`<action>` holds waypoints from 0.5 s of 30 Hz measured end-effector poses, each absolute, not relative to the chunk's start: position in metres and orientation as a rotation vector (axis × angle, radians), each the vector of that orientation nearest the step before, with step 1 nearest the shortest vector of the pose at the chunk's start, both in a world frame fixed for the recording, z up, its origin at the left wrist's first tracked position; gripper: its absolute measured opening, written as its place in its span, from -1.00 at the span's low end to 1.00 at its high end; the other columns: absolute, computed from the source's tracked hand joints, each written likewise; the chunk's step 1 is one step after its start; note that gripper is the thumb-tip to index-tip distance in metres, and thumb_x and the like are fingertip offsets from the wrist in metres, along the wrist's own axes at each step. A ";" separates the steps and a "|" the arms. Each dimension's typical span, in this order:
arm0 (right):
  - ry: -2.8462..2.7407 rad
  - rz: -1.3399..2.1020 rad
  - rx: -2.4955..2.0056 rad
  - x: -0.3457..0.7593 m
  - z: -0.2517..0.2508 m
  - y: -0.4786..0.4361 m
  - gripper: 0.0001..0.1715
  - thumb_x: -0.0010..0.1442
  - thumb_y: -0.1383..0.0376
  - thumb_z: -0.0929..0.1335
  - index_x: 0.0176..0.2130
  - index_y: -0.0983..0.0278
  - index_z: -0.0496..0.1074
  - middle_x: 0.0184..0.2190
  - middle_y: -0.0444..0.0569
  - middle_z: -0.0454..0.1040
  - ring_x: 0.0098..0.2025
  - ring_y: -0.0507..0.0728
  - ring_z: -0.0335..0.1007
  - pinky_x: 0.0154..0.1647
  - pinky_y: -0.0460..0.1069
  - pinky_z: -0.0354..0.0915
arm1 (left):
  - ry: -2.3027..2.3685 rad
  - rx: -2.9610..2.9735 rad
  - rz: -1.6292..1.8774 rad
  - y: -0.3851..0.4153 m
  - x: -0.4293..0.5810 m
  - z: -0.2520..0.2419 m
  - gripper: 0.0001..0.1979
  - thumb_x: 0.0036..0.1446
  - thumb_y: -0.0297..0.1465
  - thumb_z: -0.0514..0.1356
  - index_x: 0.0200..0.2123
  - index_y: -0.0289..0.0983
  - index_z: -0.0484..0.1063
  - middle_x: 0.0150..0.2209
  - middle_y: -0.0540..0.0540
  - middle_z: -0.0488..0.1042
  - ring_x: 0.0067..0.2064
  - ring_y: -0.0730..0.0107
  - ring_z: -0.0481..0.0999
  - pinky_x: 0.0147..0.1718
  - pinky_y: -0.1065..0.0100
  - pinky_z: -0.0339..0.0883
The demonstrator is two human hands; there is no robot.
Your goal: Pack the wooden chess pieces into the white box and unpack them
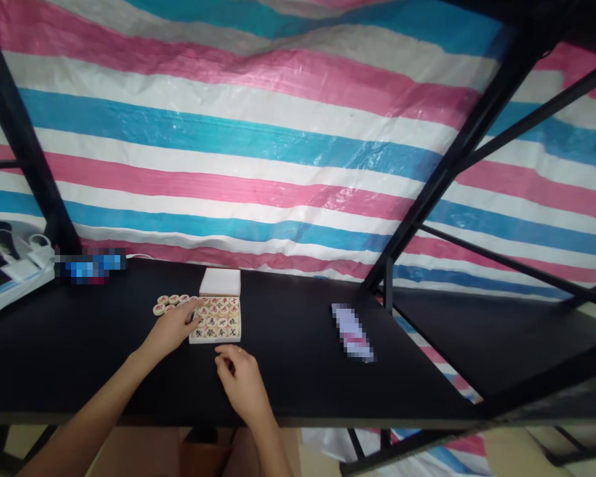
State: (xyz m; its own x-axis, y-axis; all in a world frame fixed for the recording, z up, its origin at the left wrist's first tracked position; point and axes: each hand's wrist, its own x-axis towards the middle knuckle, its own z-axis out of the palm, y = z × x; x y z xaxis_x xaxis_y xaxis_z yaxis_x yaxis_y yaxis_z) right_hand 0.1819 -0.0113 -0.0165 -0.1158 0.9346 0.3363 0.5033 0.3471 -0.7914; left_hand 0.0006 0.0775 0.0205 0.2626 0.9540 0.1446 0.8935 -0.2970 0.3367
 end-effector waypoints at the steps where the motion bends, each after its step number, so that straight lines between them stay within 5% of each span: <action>1: -1.759 0.636 -1.282 0.182 -0.016 -0.011 -0.78 0.18 0.36 0.26 -0.21 0.24 0.47 -0.37 -0.08 0.52 -0.34 0.07 0.42 -0.26 -0.07 0.28 | 1.715 2.371 0.474 0.076 0.001 0.021 -0.64 0.18 -0.40 0.01 0.04 -0.18 0.36 -0.15 -0.13 0.52 -0.15 0.22 0.51 -0.29 0.37 0.31; 10: -1.760 0.628 -1.299 0.182 -0.015 -0.012 -0.79 0.18 0.34 0.27 -0.23 0.24 0.48 -0.38 -0.07 0.52 -0.35 0.08 0.42 -0.29 -0.07 0.29 | 1.957 2.381 0.583 0.077 -0.021 0.025 -0.68 0.22 -0.32 -0.03 -0.03 -0.19 0.41 -0.09 -0.15 0.47 -0.06 0.19 0.43 -0.19 0.34 0.32; 15: -1.766 0.632 -1.302 0.182 -0.016 -0.011 -0.79 0.19 0.32 0.26 -0.23 0.23 0.48 -0.38 -0.06 0.52 -0.34 0.10 0.43 -0.29 -0.05 0.30 | 2.169 2.325 0.364 0.078 -0.060 0.022 -0.64 0.19 -0.33 -0.02 -0.02 -0.24 0.41 -0.17 -0.20 0.43 -0.14 0.12 0.43 -0.24 0.28 0.33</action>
State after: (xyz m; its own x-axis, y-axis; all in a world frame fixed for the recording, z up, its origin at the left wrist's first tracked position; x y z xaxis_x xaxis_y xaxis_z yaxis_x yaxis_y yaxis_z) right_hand 0.1819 -0.0114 -0.0158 -0.1159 0.9389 0.3241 0.5200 0.3354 -0.7855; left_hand -0.0600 0.0780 0.0223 0.0563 0.9772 0.2047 0.9905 -0.0804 0.1116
